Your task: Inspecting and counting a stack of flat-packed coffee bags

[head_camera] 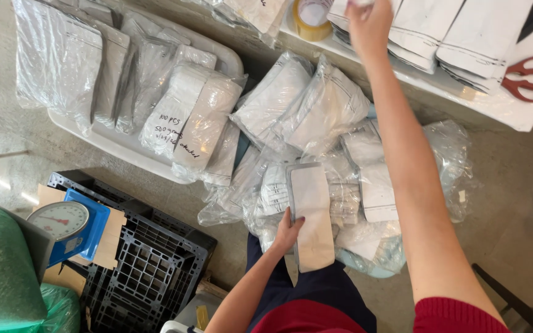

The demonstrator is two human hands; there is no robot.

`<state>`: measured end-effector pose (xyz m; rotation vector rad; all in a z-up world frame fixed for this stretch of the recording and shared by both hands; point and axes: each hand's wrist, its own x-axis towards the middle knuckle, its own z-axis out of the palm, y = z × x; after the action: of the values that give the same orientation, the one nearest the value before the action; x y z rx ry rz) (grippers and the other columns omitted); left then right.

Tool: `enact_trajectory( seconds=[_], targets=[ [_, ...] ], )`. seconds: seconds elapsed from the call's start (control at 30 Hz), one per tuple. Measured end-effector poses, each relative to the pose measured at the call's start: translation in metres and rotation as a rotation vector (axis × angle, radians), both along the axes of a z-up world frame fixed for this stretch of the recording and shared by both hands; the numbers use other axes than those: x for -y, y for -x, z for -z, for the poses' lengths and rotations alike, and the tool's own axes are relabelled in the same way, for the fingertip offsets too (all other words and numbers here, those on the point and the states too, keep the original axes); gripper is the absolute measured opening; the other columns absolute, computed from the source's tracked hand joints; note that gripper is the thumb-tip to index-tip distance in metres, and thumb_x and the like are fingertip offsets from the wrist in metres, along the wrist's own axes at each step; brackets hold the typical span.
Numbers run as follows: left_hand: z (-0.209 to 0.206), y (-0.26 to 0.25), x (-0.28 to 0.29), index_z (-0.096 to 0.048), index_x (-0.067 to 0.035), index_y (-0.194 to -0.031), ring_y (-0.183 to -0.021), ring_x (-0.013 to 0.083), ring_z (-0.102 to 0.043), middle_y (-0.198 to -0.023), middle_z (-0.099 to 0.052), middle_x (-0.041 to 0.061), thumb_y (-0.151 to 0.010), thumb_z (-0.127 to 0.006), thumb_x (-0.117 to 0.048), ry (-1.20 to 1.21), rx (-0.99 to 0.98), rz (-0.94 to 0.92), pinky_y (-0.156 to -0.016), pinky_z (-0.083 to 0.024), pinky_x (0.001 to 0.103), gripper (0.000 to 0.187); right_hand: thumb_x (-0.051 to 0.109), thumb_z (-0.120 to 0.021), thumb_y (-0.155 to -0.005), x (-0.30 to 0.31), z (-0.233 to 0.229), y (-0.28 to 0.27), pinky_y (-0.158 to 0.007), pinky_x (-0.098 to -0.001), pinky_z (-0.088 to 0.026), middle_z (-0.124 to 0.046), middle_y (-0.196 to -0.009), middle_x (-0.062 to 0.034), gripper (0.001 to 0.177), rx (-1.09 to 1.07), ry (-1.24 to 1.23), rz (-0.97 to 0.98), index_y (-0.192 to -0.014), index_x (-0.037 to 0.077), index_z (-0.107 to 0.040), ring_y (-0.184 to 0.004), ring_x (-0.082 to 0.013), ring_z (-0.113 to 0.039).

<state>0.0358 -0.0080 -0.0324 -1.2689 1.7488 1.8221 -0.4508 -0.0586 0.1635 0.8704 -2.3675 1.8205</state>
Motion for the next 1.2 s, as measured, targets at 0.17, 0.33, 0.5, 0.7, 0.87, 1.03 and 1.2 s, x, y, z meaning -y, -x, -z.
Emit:
enact_trajectory(
  seconds=[0.17,0.33,0.5,0.7,0.87,1.03,1.2],
  targets=[
    [0.005,-0.001,-0.001,-0.053,-0.007,-0.136,-0.12,0.0219,-0.061,-0.131,-0.066,0.01,-0.096,-0.058,-0.029,0.047,-0.166,-0.02,-0.098,-0.046,0.036,0.046,-0.001,-0.055,-0.101,-0.097,0.058,-0.102,-0.073,-0.0263,-0.053,-0.07,-0.089,-0.0043,0.014,0.138,-0.064,-0.151,-0.107,0.004,-0.067,-0.081,-0.0133,-0.068],
    [-0.023,0.009,-0.01,-0.038,-0.015,-0.155,-0.126,0.0484,-0.055,-0.14,-0.055,0.033,-0.101,-0.057,-0.035,0.248,-0.123,0.087,-0.102,-0.051,0.057,0.061,0.004,-0.072,-0.099,-0.228,0.159,-0.189,-0.068,-0.0333,-0.061,-0.071,-0.101,-0.014,0.017,0.46,-0.107,0.144,-0.116,0.004,-0.071,-0.077,-0.0228,-0.073],
    [-0.048,0.024,-0.012,-0.04,-0.012,-0.153,-0.121,0.0515,-0.058,-0.137,-0.055,0.038,-0.102,-0.055,-0.035,0.318,-0.14,0.182,-0.098,-0.053,0.058,0.058,0.008,-0.068,-0.098,-0.317,0.188,-0.273,-0.062,-0.0283,-0.061,-0.069,-0.094,-0.012,0.014,0.659,-0.115,0.479,-0.111,0.006,-0.07,-0.071,-0.0203,-0.073],
    [-0.022,0.025,-0.014,-0.039,-0.011,-0.155,-0.122,0.0464,-0.06,-0.141,-0.051,0.037,-0.105,-0.055,-0.044,0.198,-0.181,0.194,-0.093,-0.059,0.052,0.062,-0.001,-0.067,-0.094,-0.329,0.209,-0.343,-0.063,-0.0387,-0.059,-0.07,-0.089,-0.0194,0.012,0.443,-0.301,0.362,-0.103,0.002,-0.073,-0.074,-0.0328,-0.072],
    [-0.087,0.035,-0.03,-0.036,-0.018,-0.158,-0.126,0.0376,-0.062,-0.148,-0.049,0.027,-0.105,-0.058,-0.045,0.045,-0.205,0.21,-0.081,-0.065,0.041,0.064,0.011,-0.071,-0.093,-0.306,0.197,-0.367,-0.078,-0.044,-0.06,-0.071,-0.092,-0.0139,0.009,0.34,-0.511,0.181,-0.1,0.009,-0.074,-0.087,-0.0346,-0.073],
    [-0.086,0.044,-0.033,-0.039,-0.02,-0.156,-0.12,0.04,-0.064,-0.143,-0.051,0.027,-0.101,-0.069,-0.043,-0.042,-0.31,0.18,-0.07,-0.068,0.044,0.067,0.021,-0.076,-0.091,-0.29,0.17,-0.321,-0.082,-0.0472,-0.054,-0.06,-0.109,-0.0123,0.025,0.058,-1.055,0.403,-0.112,0.008,-0.074,-0.105,-0.0316,-0.058],
    [-0.084,0.051,-0.04,-0.043,-0.019,-0.154,-0.119,0.0389,-0.065,-0.142,-0.052,0.025,-0.098,-0.072,-0.042,-0.056,-0.289,0.189,-0.069,-0.068,0.044,0.067,0.065,-0.084,-0.077,-0.262,0.113,-0.29,-0.102,-0.0617,-0.041,-0.039,-0.146,-0.0316,0.106,0.287,-1.149,0.248,-0.153,0.007,-0.038,-0.132,-0.0487,-0.042]
  ],
)
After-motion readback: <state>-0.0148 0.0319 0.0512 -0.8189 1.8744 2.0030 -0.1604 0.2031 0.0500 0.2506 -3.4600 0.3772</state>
